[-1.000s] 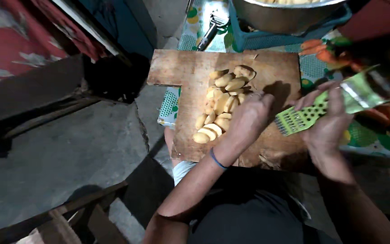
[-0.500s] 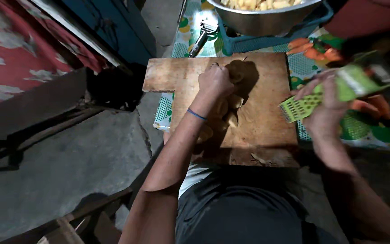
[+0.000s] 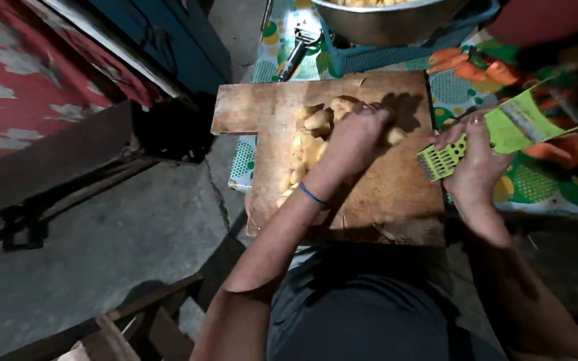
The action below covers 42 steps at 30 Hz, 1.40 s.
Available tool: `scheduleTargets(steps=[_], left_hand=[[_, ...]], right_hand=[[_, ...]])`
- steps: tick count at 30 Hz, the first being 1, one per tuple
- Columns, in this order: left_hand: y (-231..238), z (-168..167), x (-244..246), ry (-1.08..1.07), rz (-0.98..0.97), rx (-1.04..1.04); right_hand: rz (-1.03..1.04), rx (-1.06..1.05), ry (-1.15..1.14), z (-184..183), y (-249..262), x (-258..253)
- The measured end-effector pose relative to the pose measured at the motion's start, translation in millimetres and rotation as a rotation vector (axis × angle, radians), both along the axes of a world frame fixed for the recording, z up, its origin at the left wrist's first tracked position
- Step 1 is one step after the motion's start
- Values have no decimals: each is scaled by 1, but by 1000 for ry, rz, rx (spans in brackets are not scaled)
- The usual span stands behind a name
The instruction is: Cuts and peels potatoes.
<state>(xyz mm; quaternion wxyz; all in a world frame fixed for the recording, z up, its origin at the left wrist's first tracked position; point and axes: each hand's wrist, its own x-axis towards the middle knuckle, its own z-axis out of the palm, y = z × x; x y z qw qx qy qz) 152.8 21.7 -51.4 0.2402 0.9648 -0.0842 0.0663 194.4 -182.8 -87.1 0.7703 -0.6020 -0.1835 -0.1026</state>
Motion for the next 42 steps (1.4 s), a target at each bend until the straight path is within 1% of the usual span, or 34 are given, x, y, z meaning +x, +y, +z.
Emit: scheduleTargets(steps=[3,5,8,14,18,19,21,24,25,26,28,29,31,33,35,36,38,39,41,42], left_hand=[[-26,-12,-7,46,-108,-36],[-27,-15,-13,81,-133,-66],[-23,-15,-18,90,-104,-53],[-28,-7,-17,92,-80,193],[-31,1,-18,106,-64,265],[-29,2,-18,125,-65,232],[-19,4,-16,152,-43,65],[-3,-2,-8,91,5,-147],[-1,-2,-6,88,22,-164],[0,-1,-4,99,49,-137],[-1,-3,3,136,103,-30],[0,-4,7,150,118,-13],[5,-1,14,144,154,-55],[11,8,19,136,178,-172],[12,20,15,102,128,-325],[8,24,10,91,66,-330],[-14,22,-1,115,-91,-246],[-26,17,-6,162,-154,-187],[-43,2,-13,220,-194,-109],[-48,-6,-14,214,-185,-111]], right_hand=[[7,14,-4,0,-5,-3],[-5,-16,-37,-1,-10,-5],[-1,-44,-49,-1,-13,-9],[-1,-39,-56,-1,-9,-7],[-1,-43,-61,-2,-10,-6],[-6,-43,-54,-2,-11,-6],[-11,-33,-39,-2,-12,-6],[-24,-17,-12,-2,-12,-6],[-26,-11,-3,-3,-12,-6],[-26,-3,6,-3,-12,-6],[-31,10,17,-3,-12,-6],[-35,12,16,-2,-11,-5],[-27,14,15,-2,-11,-5],[-18,20,4,-4,-12,-5],[-15,28,1,-5,-13,-5],[-13,33,10,-5,-14,-4],[-4,37,46,-1,-16,-3],[2,30,43,2,-18,-2],[0,0,-18,10,-19,-1],[-2,-23,-63,15,-18,-2]])
